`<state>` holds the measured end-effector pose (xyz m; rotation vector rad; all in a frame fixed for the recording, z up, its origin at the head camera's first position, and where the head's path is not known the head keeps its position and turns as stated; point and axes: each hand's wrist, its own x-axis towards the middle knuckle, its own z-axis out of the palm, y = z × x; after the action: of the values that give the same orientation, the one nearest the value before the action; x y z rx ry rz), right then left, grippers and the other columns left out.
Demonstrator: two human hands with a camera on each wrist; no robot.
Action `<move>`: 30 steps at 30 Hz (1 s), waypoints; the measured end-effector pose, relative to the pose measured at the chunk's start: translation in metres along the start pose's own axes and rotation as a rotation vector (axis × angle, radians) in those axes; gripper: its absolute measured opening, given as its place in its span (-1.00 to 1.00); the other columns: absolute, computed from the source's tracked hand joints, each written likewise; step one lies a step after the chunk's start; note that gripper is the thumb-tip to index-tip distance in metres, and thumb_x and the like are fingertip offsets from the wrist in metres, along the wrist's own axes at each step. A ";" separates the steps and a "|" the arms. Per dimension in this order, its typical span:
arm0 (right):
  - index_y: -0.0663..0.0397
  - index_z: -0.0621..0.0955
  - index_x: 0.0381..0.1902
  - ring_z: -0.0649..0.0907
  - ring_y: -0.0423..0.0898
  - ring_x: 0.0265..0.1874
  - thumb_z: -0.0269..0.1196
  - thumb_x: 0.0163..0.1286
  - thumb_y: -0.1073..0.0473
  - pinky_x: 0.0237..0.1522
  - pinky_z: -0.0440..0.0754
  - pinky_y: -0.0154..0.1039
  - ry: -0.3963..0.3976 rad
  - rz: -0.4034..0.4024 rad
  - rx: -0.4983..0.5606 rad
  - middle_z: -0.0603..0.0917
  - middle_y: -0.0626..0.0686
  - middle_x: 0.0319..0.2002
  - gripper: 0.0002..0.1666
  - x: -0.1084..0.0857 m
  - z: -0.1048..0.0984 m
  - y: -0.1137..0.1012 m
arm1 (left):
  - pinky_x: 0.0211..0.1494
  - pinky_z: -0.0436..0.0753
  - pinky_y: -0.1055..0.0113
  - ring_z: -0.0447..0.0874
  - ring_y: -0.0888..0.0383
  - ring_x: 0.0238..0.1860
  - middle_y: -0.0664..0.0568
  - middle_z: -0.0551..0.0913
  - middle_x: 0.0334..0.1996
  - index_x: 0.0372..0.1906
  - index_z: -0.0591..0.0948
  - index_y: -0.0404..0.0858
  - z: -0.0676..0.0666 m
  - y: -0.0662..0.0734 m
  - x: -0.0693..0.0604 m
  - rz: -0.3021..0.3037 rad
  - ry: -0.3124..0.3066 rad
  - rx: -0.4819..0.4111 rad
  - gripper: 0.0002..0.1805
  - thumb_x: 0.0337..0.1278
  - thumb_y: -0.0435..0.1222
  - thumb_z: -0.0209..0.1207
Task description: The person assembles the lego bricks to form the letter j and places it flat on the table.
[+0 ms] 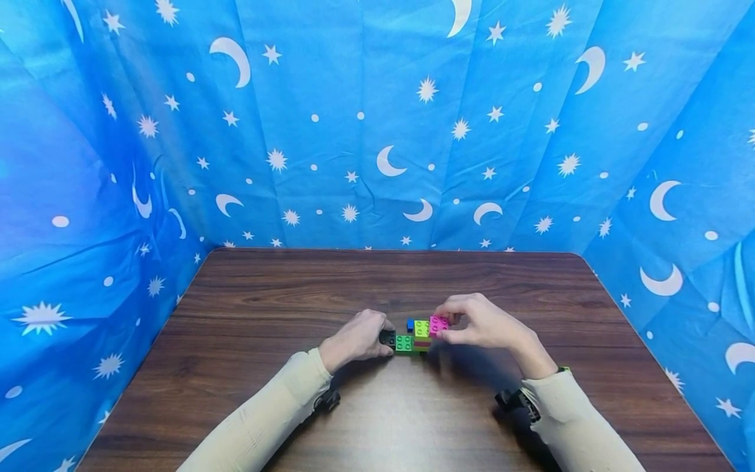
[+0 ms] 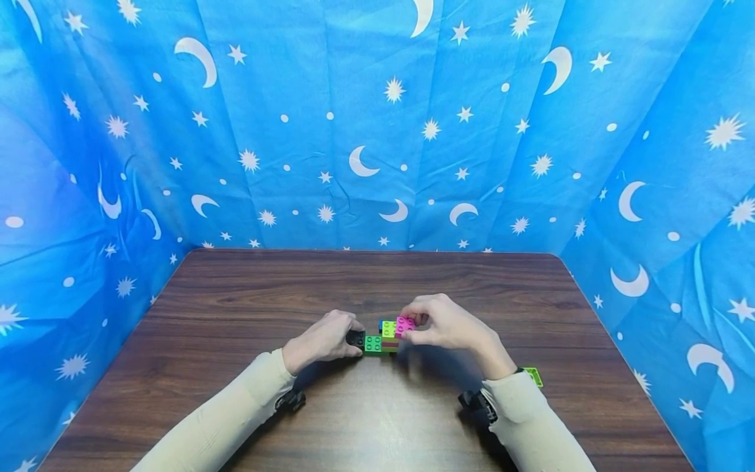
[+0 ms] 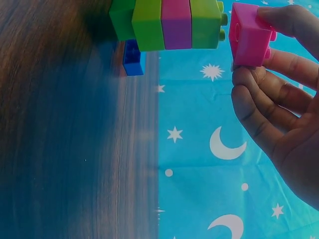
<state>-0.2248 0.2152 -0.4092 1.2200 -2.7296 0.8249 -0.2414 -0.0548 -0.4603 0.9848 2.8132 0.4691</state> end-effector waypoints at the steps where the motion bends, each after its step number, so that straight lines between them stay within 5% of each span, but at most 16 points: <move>1: -0.02 0.70 -0.13 0.55 -0.29 -0.39 0.37 0.23 0.00 -0.33 0.58 -0.37 -0.004 0.002 0.002 0.64 -0.21 -0.33 -0.71 0.000 0.000 0.000 | -0.26 0.59 0.41 0.59 0.28 -0.34 0.07 0.73 -0.25 -0.08 0.73 -0.20 0.000 0.000 0.000 -0.002 -0.001 -0.002 -0.59 -0.09 -0.14 0.47; 18: -0.03 0.70 -0.12 0.63 -0.12 -0.38 0.38 0.23 0.01 -0.32 0.62 -0.31 0.005 -0.040 0.021 0.65 -0.19 -0.32 -0.71 0.009 0.003 0.001 | -0.27 0.59 0.43 0.59 0.28 -0.34 0.06 0.73 -0.23 -0.06 0.73 -0.20 0.002 -0.001 0.000 -0.010 -0.001 0.000 -0.57 -0.10 -0.13 0.47; 30: -0.03 0.70 -0.12 0.60 -0.22 -0.38 0.38 0.22 0.01 -0.32 0.64 -0.26 0.006 -0.055 0.032 0.64 -0.20 -0.32 -0.71 0.015 0.006 0.001 | -0.18 0.61 0.39 0.63 0.26 -0.28 0.06 0.74 -0.18 -0.04 0.73 -0.18 0.005 -0.002 0.001 0.004 0.011 0.030 -0.54 -0.12 -0.11 0.48</move>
<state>-0.2351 0.2028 -0.4111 1.2901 -2.6757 0.8679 -0.2426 -0.0546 -0.4654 0.9960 2.8366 0.4355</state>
